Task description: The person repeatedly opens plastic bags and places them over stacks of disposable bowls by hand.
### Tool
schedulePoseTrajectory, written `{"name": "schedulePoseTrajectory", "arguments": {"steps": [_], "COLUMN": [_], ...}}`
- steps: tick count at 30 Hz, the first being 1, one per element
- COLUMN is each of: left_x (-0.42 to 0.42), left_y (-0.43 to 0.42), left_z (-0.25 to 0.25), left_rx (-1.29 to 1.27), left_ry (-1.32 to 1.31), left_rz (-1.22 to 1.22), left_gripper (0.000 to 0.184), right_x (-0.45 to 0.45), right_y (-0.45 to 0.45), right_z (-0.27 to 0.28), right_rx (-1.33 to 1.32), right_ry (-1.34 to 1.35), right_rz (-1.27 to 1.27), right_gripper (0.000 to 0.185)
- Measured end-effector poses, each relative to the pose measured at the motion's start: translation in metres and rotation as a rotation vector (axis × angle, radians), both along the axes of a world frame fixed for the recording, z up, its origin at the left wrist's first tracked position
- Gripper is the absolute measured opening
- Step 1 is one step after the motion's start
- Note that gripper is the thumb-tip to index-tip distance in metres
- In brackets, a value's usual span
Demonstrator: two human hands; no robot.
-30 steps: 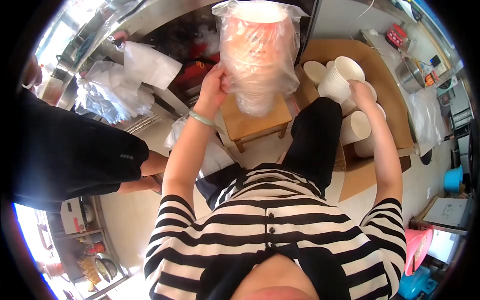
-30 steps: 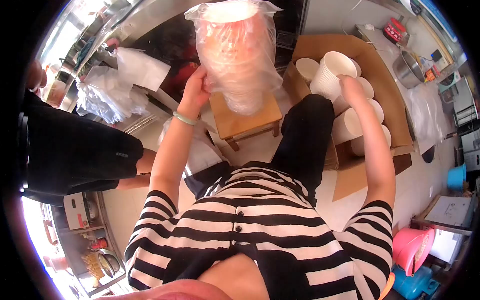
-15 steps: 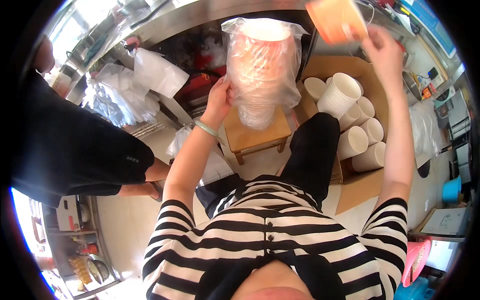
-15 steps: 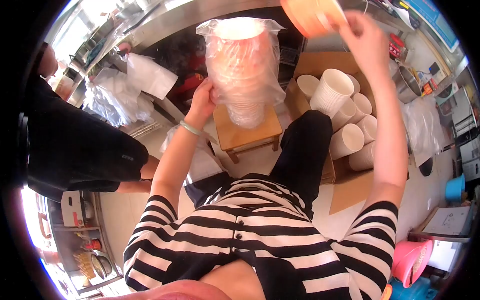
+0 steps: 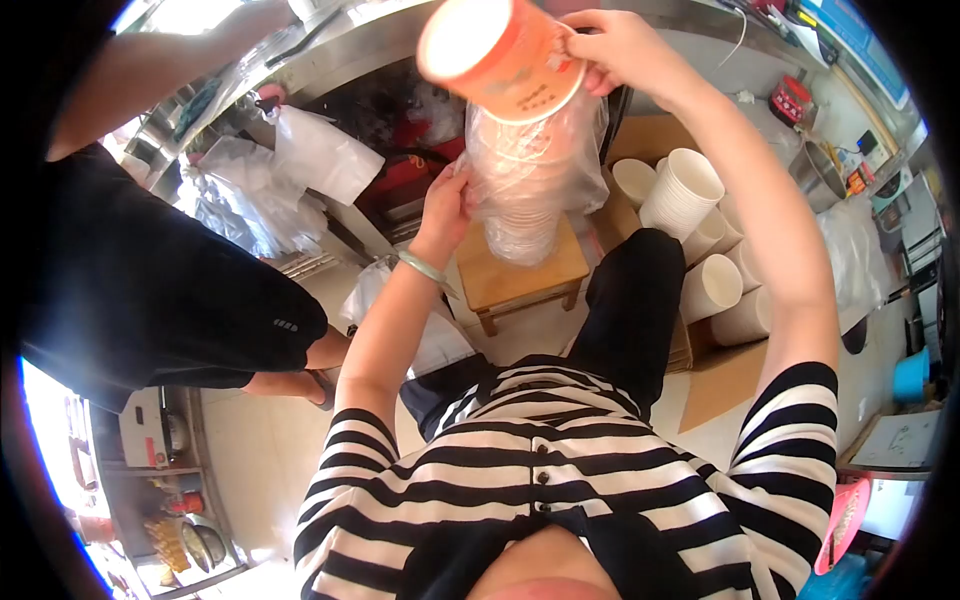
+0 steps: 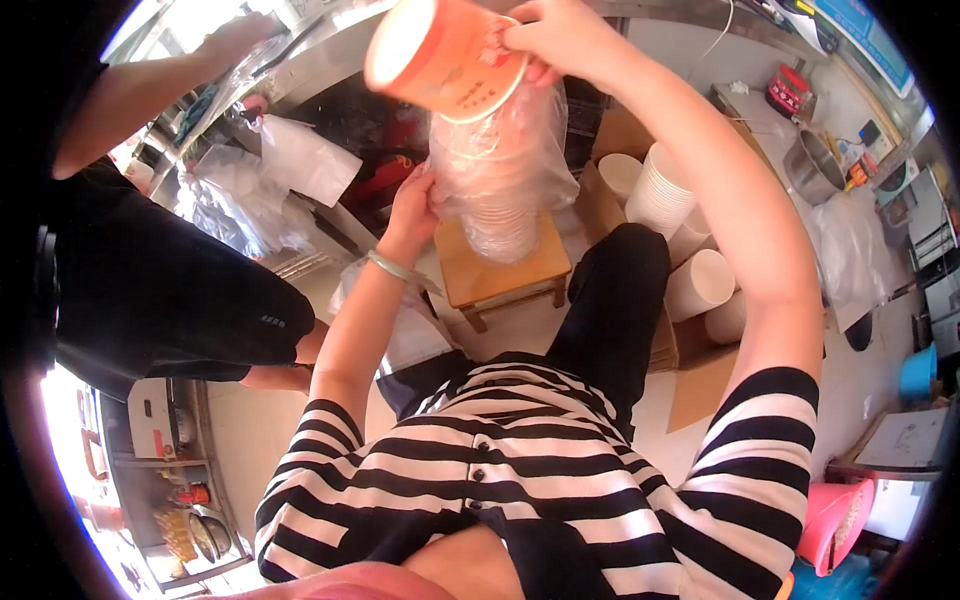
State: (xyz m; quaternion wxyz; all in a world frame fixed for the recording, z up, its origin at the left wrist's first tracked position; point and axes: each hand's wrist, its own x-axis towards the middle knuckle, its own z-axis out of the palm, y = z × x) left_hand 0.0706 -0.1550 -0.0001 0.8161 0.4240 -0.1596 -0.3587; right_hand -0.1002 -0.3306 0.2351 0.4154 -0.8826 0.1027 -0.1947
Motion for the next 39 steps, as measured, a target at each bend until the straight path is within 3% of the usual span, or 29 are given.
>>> {"name": "schedulePoseTrajectory", "arguments": {"steps": [7,10,14,18,20,21,23,24,26,27,29,30,33,34,36,37,39], "left_x": [0.002,-0.004,-0.017,-0.048,-0.050,-0.045,-0.040,-0.037,-0.040,-0.043,-0.054,-0.056,-0.056,-0.055,-0.053,-0.053,-0.044], "left_y": [0.011,0.027,0.035,0.018,-0.003,-0.013,-0.027,-0.030,-0.031,-0.030,-0.023,-0.023,-0.023,-0.022,-0.021,-0.020,-0.023], "left_z": [0.009,0.057,0.158,0.238,0.252,0.251,0.250,0.247,0.245,0.246,0.255,0.254,0.249,0.247,0.246,0.246,0.244], "left_rx": [0.043,0.316,-0.113,-0.313,-0.304,-0.303,0.088,0.085,0.100,0.097,0.223,0.226,0.189,0.151,0.117,0.043,-0.027], "left_ry": [-0.111,-0.474,-0.423,-0.691,-1.087,-1.083,-1.904,-1.906,-2.166,-2.165,-2.277,-2.275,-2.318,-2.238,-2.159,-2.096,-2.030], "left_rz": [-0.021,0.048,-0.168,-0.210,-0.192,-0.190,-0.009,-0.006,0.211,0.210,0.266,0.269,0.315,0.320,0.323,0.323,0.316], "left_gripper": [0.022,0.035,0.047,0.054,0.043,0.043,0.052,0.052,0.060,0.060,0.064,0.064,0.072,0.080,0.087,0.091,0.095], "right_x": [-0.022,-0.023,-0.012,-0.002,0.001,0.001,-0.002,0.002,0.009,0.004,-0.007,-0.008,-0.009,-0.006,0.003,0.019,0.011], "right_y": [-0.031,-0.017,-0.008,-0.004,-0.004,-0.005,-0.012,-0.022,-0.040,-0.050,-0.051,-0.052,-0.049,-0.044,-0.049,-0.076,-0.011], "right_z": [-0.052,-0.066,-0.067,-0.064,-0.065,-0.064,-0.059,-0.071,-0.104,-0.110,-0.111,-0.111,-0.099,-0.083,-0.044,-0.033,0.032], "right_rx": [0.491,0.513,0.390,0.290,0.301,0.302,0.070,0.066,-0.241,-0.241,0.528,0.525,0.656,0.639,0.368,0.220,0.155], "right_ry": [0.176,0.208,0.248,0.234,0.207,0.211,0.253,0.251,-0.097,-0.096,0.404,0.406,0.358,0.181,-0.108,-0.115,-0.201], "right_rz": [0.017,0.032,0.022,0.040,0.030,0.031,0.036,0.036,-0.249,-0.251,-0.040,-0.037,0.193,0.146,0.128,0.134,0.091], "right_gripper": [0.052,0.057,0.059,0.059,0.052,0.052,0.062,0.062,0.074,0.074,0.087,0.087,0.036,0.025,0.020,0.024,0.015]}}
